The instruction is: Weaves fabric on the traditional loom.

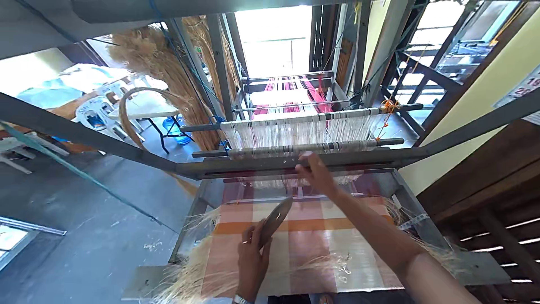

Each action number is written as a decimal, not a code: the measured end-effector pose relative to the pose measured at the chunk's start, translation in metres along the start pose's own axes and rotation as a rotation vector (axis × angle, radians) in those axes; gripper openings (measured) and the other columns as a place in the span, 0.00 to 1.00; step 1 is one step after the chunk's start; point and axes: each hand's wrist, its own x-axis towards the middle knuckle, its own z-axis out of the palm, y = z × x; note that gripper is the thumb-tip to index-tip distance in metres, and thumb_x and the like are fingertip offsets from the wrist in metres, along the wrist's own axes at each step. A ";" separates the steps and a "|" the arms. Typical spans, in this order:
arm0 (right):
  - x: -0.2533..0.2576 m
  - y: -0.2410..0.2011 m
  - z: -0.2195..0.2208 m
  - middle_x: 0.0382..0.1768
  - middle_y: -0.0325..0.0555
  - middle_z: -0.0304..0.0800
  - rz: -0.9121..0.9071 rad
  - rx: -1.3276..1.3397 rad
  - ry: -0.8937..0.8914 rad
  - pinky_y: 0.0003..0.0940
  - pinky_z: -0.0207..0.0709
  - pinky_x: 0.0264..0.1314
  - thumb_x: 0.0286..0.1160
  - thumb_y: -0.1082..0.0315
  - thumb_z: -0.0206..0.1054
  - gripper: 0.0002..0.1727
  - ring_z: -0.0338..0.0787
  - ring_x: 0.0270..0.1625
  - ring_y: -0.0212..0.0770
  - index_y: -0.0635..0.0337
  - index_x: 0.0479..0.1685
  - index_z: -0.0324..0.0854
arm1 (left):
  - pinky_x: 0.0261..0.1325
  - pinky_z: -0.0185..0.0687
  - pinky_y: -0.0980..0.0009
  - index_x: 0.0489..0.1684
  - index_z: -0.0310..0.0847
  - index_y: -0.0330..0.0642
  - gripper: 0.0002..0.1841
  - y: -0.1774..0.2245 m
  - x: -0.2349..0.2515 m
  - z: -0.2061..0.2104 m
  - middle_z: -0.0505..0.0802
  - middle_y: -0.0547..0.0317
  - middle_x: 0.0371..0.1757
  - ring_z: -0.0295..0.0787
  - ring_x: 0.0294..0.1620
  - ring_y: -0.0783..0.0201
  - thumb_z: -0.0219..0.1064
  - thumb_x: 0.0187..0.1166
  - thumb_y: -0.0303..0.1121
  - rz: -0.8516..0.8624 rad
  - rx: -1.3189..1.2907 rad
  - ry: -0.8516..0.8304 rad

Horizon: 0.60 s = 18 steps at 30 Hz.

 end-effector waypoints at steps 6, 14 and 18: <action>0.016 0.079 0.014 0.80 0.57 0.76 0.410 -0.460 -0.152 0.66 0.45 0.91 0.89 0.34 0.43 0.40 0.69 0.86 0.58 0.59 0.78 0.76 | 0.73 0.57 0.29 0.78 0.78 0.74 0.26 -0.053 -0.053 0.013 0.88 0.58 0.68 0.79 0.72 0.45 0.53 0.78 0.50 0.000 0.295 -0.015; -0.093 0.032 0.025 0.70 0.62 0.83 0.437 -0.478 -0.138 0.64 0.53 0.89 0.82 0.26 0.43 0.48 0.76 0.79 0.62 0.64 0.69 0.81 | 0.81 0.53 0.34 0.80 0.75 0.75 0.26 -0.063 -0.071 0.030 0.86 0.60 0.72 0.77 0.75 0.50 0.50 0.81 0.54 0.027 0.333 0.095; -0.093 0.026 0.023 0.68 0.61 0.86 0.478 -0.482 -0.108 0.64 0.49 0.90 0.82 0.26 0.44 0.47 0.78 0.78 0.61 0.64 0.65 0.83 | 0.80 0.53 0.35 0.80 0.76 0.76 0.26 -0.062 -0.070 0.032 0.86 0.59 0.72 0.79 0.74 0.51 0.51 0.82 0.53 0.041 0.333 0.092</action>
